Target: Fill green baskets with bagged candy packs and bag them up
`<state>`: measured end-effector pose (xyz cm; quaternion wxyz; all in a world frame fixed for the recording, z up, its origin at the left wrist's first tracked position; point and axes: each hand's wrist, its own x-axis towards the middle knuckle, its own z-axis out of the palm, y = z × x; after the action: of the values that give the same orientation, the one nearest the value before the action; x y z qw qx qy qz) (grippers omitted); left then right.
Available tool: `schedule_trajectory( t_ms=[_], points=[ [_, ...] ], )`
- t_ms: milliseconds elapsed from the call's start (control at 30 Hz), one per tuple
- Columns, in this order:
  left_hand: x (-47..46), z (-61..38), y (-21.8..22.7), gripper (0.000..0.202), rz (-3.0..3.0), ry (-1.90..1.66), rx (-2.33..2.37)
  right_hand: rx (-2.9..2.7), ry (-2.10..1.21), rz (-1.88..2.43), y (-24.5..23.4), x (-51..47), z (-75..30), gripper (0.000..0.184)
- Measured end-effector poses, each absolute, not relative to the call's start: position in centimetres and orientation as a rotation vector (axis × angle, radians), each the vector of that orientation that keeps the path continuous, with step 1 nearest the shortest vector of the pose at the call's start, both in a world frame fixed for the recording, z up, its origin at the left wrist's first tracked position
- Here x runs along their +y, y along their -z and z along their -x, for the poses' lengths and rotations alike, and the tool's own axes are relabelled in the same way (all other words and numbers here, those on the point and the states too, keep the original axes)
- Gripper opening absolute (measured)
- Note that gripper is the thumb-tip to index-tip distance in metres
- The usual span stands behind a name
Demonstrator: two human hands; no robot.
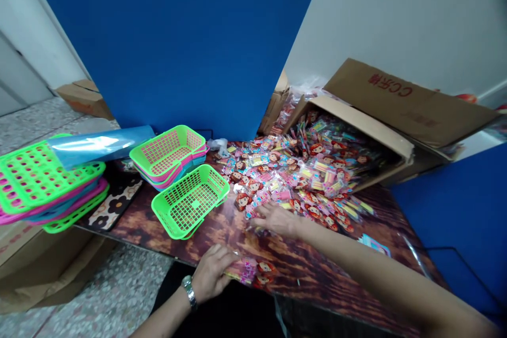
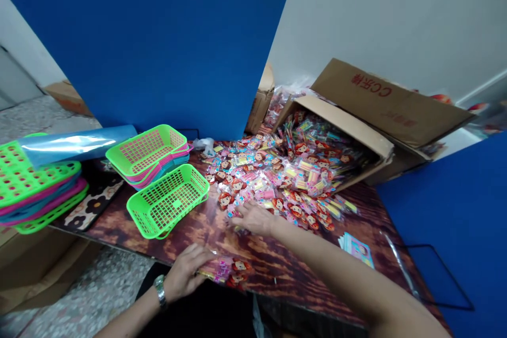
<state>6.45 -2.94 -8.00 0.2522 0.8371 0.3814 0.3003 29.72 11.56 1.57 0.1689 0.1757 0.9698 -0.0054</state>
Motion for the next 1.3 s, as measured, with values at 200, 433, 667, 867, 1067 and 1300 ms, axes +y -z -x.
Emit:
schedule_trajectory(
  t_ms=[200,433,667,867,1067,1300],
  points=[
    [-2.9,-6.4,8.1,0.031,-2.286,-0.82,1.011,2.532,0.078,-0.488,-2.8,12.9,-29.1,0.028],
    [-3.3,-6.6,7.8,0.033,-2.285,-0.84,1.052,2.669,0.003,0.105,-0.7,13.3,-25.8,0.021],
    [-3.3,-6.5,7.8,0.03,-2.297,-0.853,1.056,2.677,0.017,0.162,-2.4,14.1,-26.5,0.02],
    [-3.2,-6.6,7.7,0.032,-2.232,-0.864,1.128,2.863,-0.041,-0.532,-3.8,10.8,-25.5,0.014],
    [-3.3,-6.5,7.8,0.026,-2.26,-0.865,1.105,2.709,0.293,-1.094,1.1,7.2,-24.2,0.057],
    [-4.1,-6.8,7.9,0.027,-2.238,-1.069,1.375,2.818,0.524,-1.073,2.2,6.0,-25.4,0.078]
  ],
)
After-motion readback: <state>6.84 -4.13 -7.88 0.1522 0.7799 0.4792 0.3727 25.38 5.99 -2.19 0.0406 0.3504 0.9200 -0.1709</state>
